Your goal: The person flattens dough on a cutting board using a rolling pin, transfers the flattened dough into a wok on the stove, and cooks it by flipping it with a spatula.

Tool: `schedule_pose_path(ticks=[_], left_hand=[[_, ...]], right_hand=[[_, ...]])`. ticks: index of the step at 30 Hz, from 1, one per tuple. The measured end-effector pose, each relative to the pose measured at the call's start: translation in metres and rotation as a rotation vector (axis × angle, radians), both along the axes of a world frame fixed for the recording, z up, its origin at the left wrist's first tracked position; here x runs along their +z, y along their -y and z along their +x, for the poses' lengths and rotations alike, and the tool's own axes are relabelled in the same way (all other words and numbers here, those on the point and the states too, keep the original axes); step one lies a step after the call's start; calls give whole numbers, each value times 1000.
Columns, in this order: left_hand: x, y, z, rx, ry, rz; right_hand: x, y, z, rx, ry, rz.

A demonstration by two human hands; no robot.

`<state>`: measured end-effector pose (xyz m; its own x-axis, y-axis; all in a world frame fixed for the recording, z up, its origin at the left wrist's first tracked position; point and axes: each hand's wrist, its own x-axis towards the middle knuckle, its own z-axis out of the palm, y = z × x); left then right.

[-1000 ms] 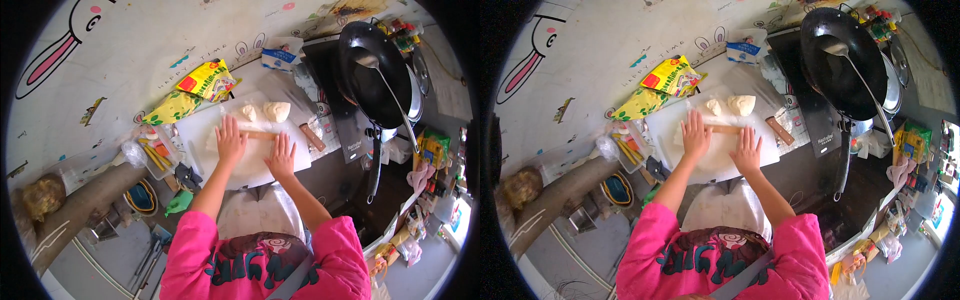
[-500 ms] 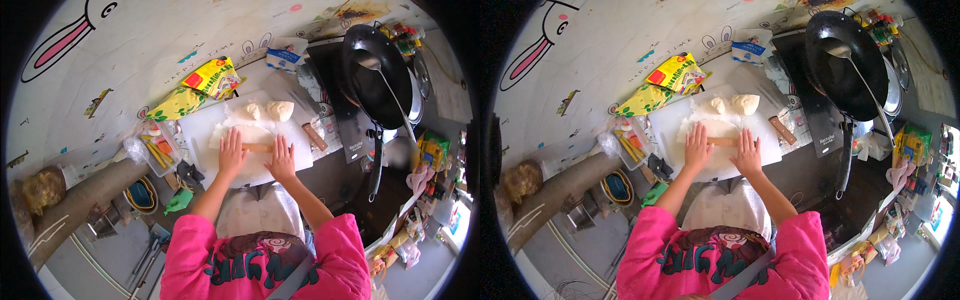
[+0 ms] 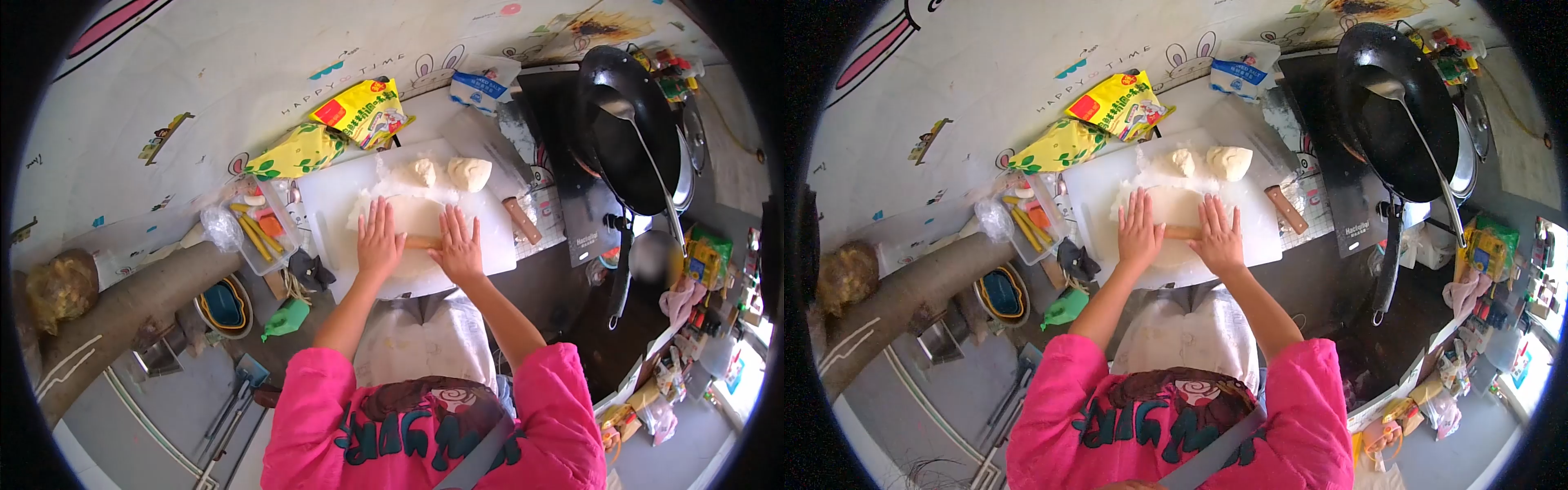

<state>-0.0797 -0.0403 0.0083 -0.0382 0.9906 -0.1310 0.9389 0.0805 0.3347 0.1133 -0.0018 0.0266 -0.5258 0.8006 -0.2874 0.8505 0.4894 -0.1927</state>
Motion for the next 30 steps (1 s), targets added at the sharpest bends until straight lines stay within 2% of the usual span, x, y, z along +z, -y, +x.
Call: schedule_pose_path(ticks=[1, 4, 6, 8, 13, 17, 20, 23, 25, 28, 30], left_hand=[[-1, 13, 1, -19, 10, -21], [2, 74, 0, -89, 73, -67], [-2, 107, -3, -150, 101, -39], [-1, 117, -6, -157, 99, -46], [17, 66, -6, -121, 38, -35], [-1, 3, -2, 8, -41, 50], [-6, -19, 0, 87, -67, 75], [-9, -8, -1, 76, -39, 51], [-10, 29, 0, 43, 26, 24], [7, 77, -3, -55, 43, -86], [7, 87, -4, -81, 75, -62]], right_hand=[[3, 10, 1, 52, 106, 4], [6, 63, 19, 204, 154, -122], [4, 92, 28, 189, 17, -119], [5, 97, 32, 181, -4, -123], [11, 50, 20, 107, 13, -53], [-10, 13, 7, -4, 86, 83], [-15, 2, 5, -157, 35, 141], [-8, 18, 13, -58, 74, 22], [8, 41, 19, 47, 114, -47], [10, 77, 36, 99, 24, -140], [9, 82, 39, 95, -33, -53]])
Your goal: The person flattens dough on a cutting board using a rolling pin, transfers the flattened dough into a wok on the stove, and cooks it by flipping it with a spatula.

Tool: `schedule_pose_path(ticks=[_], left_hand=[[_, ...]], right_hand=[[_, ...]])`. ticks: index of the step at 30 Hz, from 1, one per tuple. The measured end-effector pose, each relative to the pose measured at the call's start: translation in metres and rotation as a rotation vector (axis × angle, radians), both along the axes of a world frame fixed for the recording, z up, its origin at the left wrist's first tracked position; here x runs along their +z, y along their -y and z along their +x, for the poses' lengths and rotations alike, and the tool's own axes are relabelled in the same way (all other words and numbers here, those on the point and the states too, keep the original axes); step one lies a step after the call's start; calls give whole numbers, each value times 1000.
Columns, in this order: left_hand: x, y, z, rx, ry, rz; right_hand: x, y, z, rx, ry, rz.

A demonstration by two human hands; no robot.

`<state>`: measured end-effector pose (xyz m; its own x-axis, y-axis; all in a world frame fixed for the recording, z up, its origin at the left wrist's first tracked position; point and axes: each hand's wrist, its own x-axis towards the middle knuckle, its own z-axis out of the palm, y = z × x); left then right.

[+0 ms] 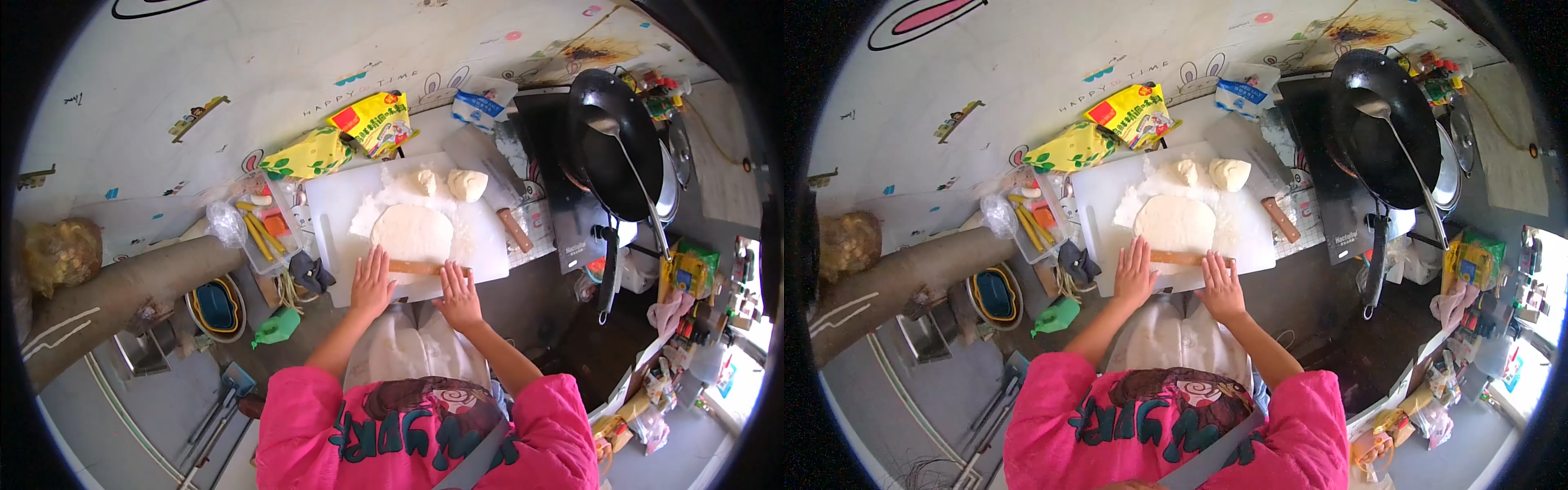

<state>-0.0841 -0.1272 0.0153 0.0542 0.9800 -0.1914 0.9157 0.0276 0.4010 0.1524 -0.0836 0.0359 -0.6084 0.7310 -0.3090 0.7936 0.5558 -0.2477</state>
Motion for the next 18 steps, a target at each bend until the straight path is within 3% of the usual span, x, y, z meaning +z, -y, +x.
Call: schedule_pose_path(ticks=[9, 18], left_hand=[[14, -71, 0, 66, -89, 101], [-7, -139, 13, 146, -114, 114]], right_hand=[[-18, -66, -11, -62, -302, 163], [-28, -116, -26, -356, -220, 226]])
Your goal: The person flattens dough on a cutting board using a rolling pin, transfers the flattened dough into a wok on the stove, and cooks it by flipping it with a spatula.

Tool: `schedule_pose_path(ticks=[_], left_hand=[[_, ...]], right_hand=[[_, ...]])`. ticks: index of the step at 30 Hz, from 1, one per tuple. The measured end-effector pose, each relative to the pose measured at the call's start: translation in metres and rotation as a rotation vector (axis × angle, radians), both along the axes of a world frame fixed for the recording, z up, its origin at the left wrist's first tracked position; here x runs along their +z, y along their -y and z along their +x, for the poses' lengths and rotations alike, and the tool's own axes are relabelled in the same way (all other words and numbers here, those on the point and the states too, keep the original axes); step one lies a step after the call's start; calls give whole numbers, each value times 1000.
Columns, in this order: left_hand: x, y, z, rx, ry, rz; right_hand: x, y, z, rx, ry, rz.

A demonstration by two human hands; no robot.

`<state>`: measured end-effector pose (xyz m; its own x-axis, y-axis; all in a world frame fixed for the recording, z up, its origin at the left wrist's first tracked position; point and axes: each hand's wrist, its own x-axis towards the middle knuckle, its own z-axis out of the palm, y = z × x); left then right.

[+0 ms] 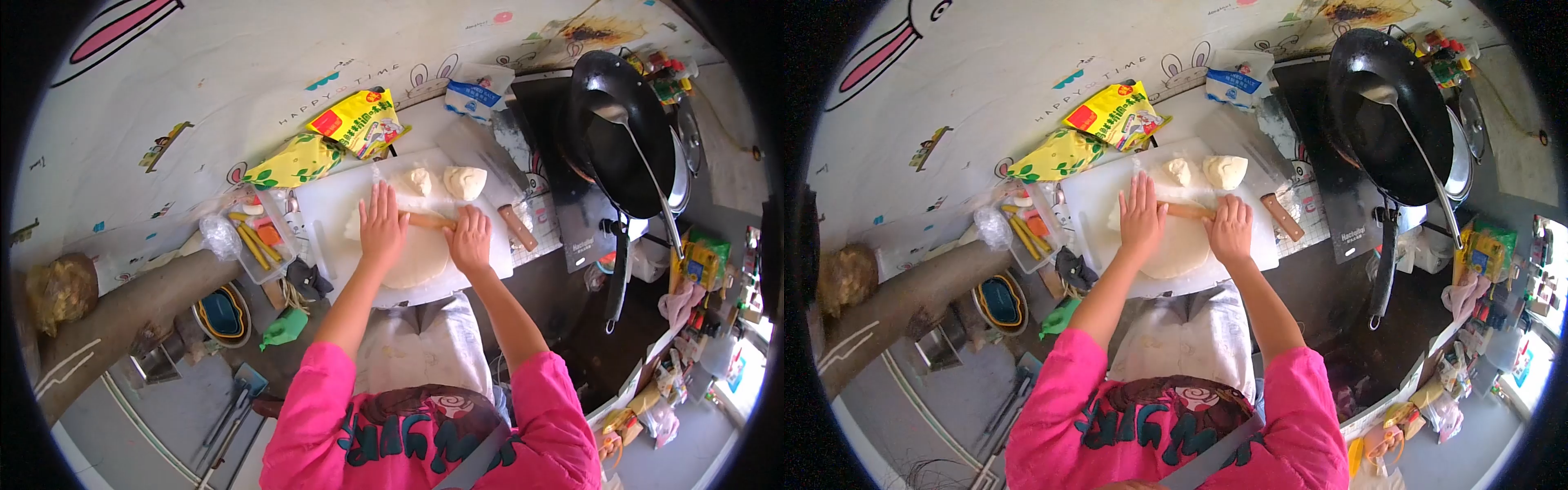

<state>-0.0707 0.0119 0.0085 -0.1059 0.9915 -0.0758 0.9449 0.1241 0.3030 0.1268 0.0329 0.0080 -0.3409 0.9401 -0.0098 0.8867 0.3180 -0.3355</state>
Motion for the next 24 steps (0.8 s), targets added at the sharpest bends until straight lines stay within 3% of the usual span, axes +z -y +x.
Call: schedule_pose_path(ticks=[3, 6, 8, 12, 17, 24], left_hand=[[-6, -15, 1, 30, -26, -7], [-9, 3, 0, 3, -17, -42], [-8, 36, -7, -55, -8, -86], [9, 98, -19, -158, 27, -178], [12, 138, -27, -194, 102, -176], [8, 58, -1, -81, 79, -23]], right_hand=[[1, -8, -12, -153, 21, -44], [-6, 12, -6, -63, 119, -14], [5, 37, -2, -9, 150, -202], [18, 88, 16, 173, 268, -295], [33, 109, 24, 224, 224, -363], [20, 48, 0, 55, 213, -167]])
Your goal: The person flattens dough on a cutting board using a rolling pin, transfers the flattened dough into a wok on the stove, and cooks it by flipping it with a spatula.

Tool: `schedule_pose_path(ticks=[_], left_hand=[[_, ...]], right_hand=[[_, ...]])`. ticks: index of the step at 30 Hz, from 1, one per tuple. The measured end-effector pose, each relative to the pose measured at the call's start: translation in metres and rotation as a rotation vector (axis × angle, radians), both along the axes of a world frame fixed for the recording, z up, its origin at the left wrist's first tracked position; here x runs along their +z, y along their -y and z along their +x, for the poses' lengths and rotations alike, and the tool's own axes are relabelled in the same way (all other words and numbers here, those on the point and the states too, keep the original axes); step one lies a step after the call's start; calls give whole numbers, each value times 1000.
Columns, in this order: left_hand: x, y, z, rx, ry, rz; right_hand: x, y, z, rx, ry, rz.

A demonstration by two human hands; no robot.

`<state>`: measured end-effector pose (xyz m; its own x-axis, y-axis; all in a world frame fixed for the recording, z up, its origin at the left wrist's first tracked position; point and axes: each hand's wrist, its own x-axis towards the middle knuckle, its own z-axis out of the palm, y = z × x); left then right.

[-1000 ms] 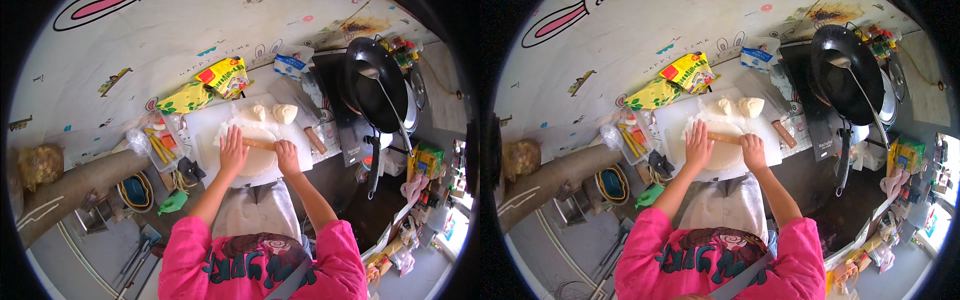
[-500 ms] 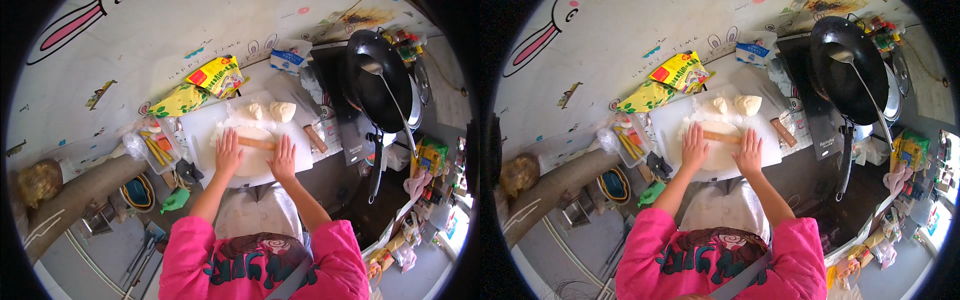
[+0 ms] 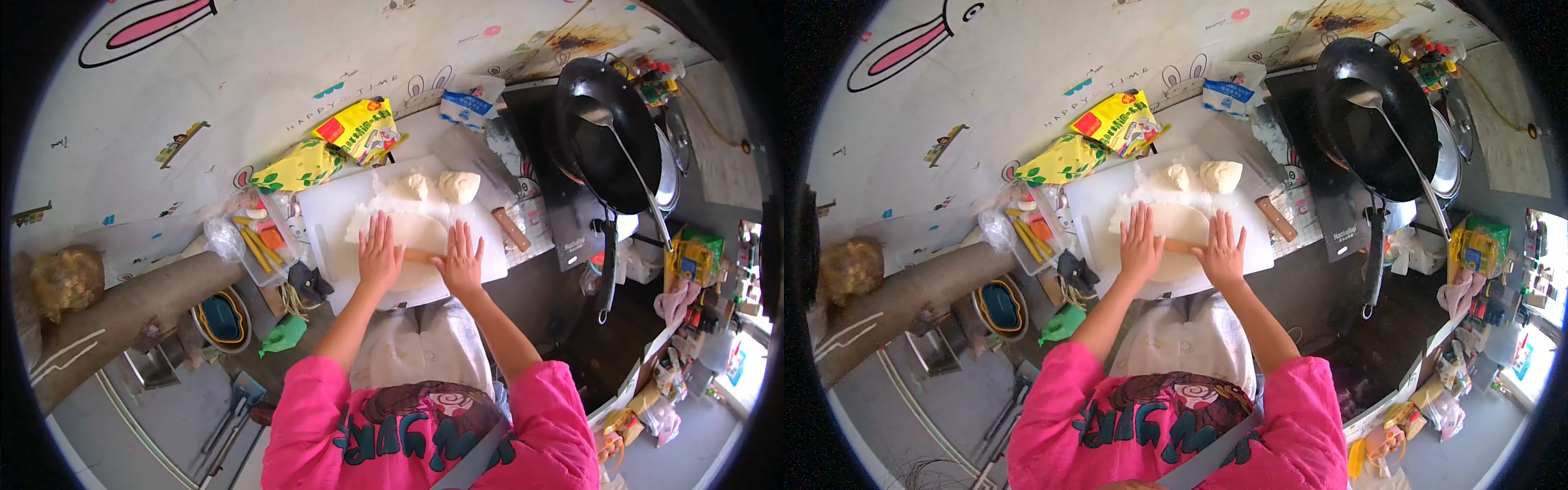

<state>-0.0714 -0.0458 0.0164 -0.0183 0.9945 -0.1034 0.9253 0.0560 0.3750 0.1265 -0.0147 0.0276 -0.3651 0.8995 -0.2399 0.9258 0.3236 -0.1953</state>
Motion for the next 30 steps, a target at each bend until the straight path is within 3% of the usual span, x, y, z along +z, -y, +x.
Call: schedule_pose_path(ticks=[4, 6, 10, 15, 19, 22, 24, 26, 30], left_hand=[[-10, 12, 7, -2, -32, -43], [-4, 43, 1, -40, 9, -100], [-3, 109, -7, -126, 44, -147], [4, 111, -20, -210, 39, -127], [3, 70, -18, -129, -18, -70], [1, 76, -9, -49, 18, -88], [3, 92, -14, -97, 39, -128], [2, 102, -19, -145, 60, -147], [24, 60, -6, -170, 4, -55]], right_hand=[[-5, 11, 1, 75, 58, -26], [5, 33, 8, 238, 165, -128], [2, 90, 25, 334, 42, -122], [12, 81, 26, 296, -37, -151], [14, 50, 2, 186, -37, 10], [-4, 64, 5, 195, -73, -112], [-10, 75, 12, 254, -114, 52], [-14, 77, 17, 243, -156, 8], [-1, 68, 19, 64, -250, 45]])
